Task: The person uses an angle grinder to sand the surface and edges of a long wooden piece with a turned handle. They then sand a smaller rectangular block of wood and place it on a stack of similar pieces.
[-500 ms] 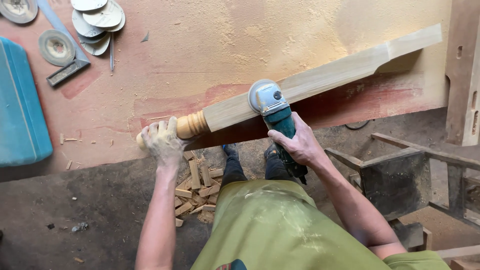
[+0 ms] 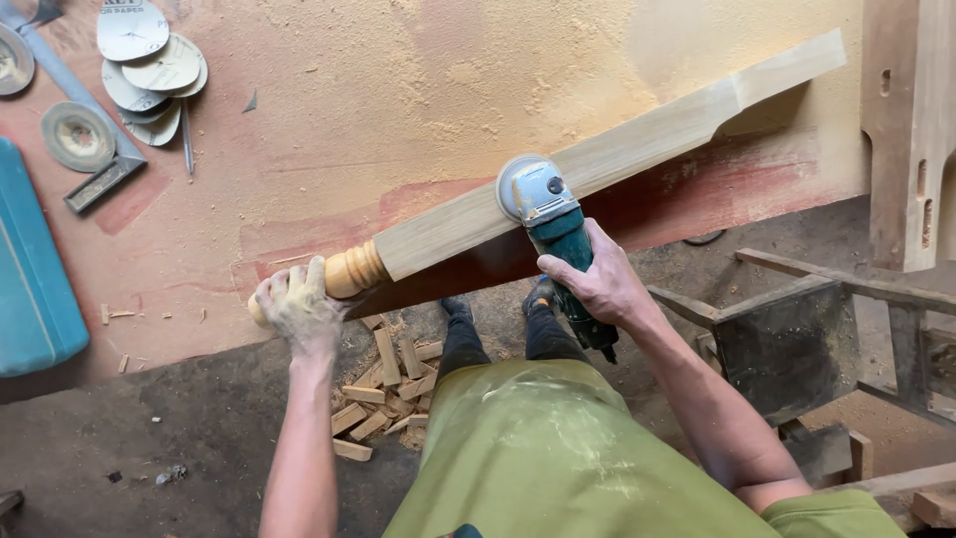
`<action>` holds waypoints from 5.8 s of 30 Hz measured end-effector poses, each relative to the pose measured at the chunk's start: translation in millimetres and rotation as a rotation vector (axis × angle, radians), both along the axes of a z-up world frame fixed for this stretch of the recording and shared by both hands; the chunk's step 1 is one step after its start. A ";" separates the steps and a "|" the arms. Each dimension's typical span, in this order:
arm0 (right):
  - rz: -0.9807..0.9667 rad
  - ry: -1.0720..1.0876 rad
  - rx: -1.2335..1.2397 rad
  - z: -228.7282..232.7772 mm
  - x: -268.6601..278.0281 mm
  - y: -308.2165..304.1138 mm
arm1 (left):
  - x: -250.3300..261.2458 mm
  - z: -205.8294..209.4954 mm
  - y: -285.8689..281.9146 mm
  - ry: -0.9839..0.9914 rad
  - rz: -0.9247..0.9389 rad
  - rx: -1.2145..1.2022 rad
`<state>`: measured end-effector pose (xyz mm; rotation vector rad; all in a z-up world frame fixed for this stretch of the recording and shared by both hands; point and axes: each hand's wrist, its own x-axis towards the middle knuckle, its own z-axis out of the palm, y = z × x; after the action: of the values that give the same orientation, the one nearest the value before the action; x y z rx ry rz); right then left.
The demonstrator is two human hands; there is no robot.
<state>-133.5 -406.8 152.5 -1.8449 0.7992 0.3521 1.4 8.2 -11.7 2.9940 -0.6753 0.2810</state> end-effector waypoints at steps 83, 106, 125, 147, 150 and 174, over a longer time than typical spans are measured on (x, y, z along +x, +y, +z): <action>0.164 0.146 0.056 30.6 -13.0 71.5 | 0.9 24.9 -13.1 0.004 -0.004 -0.042; 0.011 0.075 0.024 15.5 -36.7 3.5 | 2.9 22.7 -5.3 -0.019 -0.040 0.000; -0.110 0.019 -0.025 10.8 -50.2 -62.6 | 3.0 33.4 -9.7 -0.108 -0.050 0.024; -0.034 0.040 0.061 36.3 -28.8 -43.1 | -19.6 137.0 -130.9 0.364 -0.117 -0.442; 0.065 0.102 0.092 43.4 -14.0 -14.0 | -21.8 100.2 -142.7 0.291 -0.127 -0.320; 0.007 0.136 0.085 36.2 -3.7 -70.0 | -12.1 66.6 -125.2 0.447 -0.077 -0.403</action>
<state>-137.2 -476.8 188.7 -1.7592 0.8571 0.5132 -10.7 -117.0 54.8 2.5093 -0.5954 -0.2273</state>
